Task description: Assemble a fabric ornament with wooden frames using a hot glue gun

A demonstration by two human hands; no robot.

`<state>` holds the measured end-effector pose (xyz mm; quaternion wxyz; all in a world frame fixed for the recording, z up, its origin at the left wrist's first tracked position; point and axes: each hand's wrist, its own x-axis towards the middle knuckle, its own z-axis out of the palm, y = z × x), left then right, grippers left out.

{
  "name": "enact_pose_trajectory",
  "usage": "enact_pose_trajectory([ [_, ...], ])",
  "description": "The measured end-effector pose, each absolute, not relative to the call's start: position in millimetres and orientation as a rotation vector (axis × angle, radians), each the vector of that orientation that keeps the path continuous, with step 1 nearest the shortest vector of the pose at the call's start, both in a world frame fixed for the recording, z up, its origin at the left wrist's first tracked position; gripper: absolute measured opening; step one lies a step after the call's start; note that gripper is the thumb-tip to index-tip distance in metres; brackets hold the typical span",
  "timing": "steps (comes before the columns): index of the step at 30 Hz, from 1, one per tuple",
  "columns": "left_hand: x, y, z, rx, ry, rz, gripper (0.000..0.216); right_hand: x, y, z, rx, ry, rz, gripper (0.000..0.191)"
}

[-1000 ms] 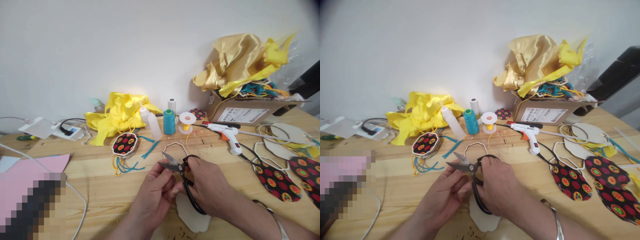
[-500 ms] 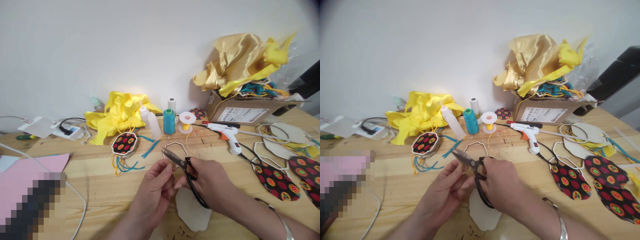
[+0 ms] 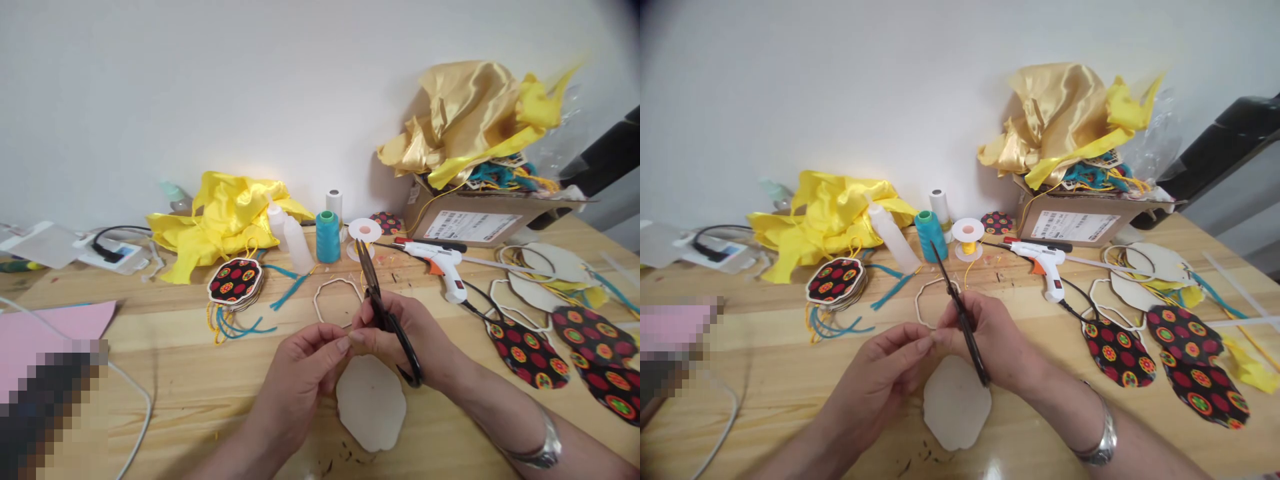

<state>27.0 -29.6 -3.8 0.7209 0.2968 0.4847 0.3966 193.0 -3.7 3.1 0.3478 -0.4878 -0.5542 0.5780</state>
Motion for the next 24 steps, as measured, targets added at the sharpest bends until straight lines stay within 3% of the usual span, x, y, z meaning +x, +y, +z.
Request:
enact_pose_trajectory([
  [24, 26.4, -26.1, 0.8, 0.692, 1.114, 0.834, 0.023, 199.2, -0.6, -0.7, -1.213, -1.466, 1.560, 0.022],
])
